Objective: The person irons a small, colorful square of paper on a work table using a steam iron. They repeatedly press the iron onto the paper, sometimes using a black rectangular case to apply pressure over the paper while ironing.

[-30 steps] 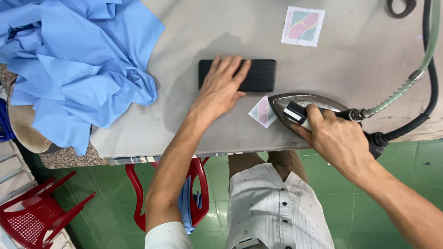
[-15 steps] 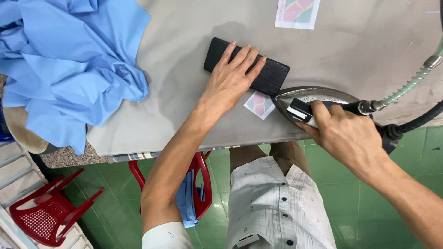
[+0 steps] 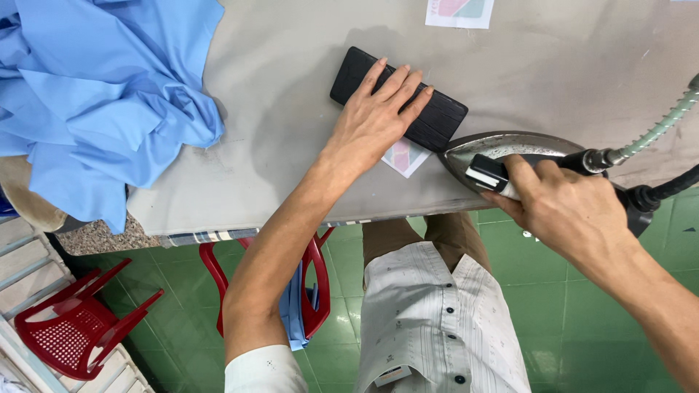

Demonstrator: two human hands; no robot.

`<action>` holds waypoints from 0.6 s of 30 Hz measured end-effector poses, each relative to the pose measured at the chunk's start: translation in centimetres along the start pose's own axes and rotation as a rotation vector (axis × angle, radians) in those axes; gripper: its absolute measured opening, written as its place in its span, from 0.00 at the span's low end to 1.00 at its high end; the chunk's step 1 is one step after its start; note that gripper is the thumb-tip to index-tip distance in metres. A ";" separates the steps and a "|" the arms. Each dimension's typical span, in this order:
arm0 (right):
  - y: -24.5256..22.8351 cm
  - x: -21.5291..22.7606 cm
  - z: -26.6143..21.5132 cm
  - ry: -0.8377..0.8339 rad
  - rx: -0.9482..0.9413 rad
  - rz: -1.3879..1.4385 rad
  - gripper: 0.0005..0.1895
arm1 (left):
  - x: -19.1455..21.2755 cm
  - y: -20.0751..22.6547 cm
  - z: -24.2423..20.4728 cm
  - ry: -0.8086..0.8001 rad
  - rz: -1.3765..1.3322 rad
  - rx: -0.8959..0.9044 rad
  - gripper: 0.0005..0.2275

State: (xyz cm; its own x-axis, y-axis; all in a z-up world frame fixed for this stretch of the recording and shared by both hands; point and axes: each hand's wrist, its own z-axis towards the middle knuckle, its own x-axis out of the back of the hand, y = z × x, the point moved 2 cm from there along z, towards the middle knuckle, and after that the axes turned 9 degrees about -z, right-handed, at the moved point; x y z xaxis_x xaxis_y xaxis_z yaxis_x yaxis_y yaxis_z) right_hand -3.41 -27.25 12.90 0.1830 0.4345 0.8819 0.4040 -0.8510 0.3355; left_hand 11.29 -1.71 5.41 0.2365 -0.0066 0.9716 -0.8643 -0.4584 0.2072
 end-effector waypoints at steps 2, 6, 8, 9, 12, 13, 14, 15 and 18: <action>0.5 0.5 0.1 -0.079 0.038 0.011 0.36 | -0.1 0.3 0.0 -0.001 0.004 -0.009 0.34; 1.8 0.6 0.1 -0.187 0.021 0.070 0.36 | -0.1 0.7 0.0 0.057 -0.020 -0.019 0.30; 2.7 0.8 0.4 -0.330 -0.013 0.105 0.34 | 0.2 0.7 0.0 0.018 -0.026 0.030 0.35; 2.9 0.0 0.2 -0.326 -0.014 0.105 0.34 | 0.2 0.8 0.1 0.019 -0.021 0.030 0.35; 4.1 -0.9 0.8 -0.095 -0.115 0.074 0.33 | 0.2 1.0 0.5 -0.027 0.012 0.093 0.40; 4.4 -0.5 1.5 -0.080 -0.146 0.104 0.32 | 0.2 1.0 0.6 -0.055 -0.030 0.109 0.40; 4.9 0.0 2.2 -0.064 -0.176 0.134 0.32 | 0.3 0.9 0.7 -0.083 -0.072 0.125 0.40; 5.3 0.0 3.4 -0.052 -0.184 0.132 0.32 | 0.1 0.8 0.8 -0.076 -0.060 0.123 0.40; 6.4 0.2 6.4 -0.133 -0.258 0.230 0.33 | -0.4 0.6 0.7 -0.035 -0.130 0.142 0.38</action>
State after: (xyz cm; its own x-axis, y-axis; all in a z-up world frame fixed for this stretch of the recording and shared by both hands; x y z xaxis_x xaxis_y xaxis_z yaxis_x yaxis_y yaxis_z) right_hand 4.94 -30.70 13.10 0.3645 0.2435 0.8988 0.1023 -0.9698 0.2212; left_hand 10.93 -2.59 5.07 0.3600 0.0310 0.9324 -0.7546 -0.5781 0.3106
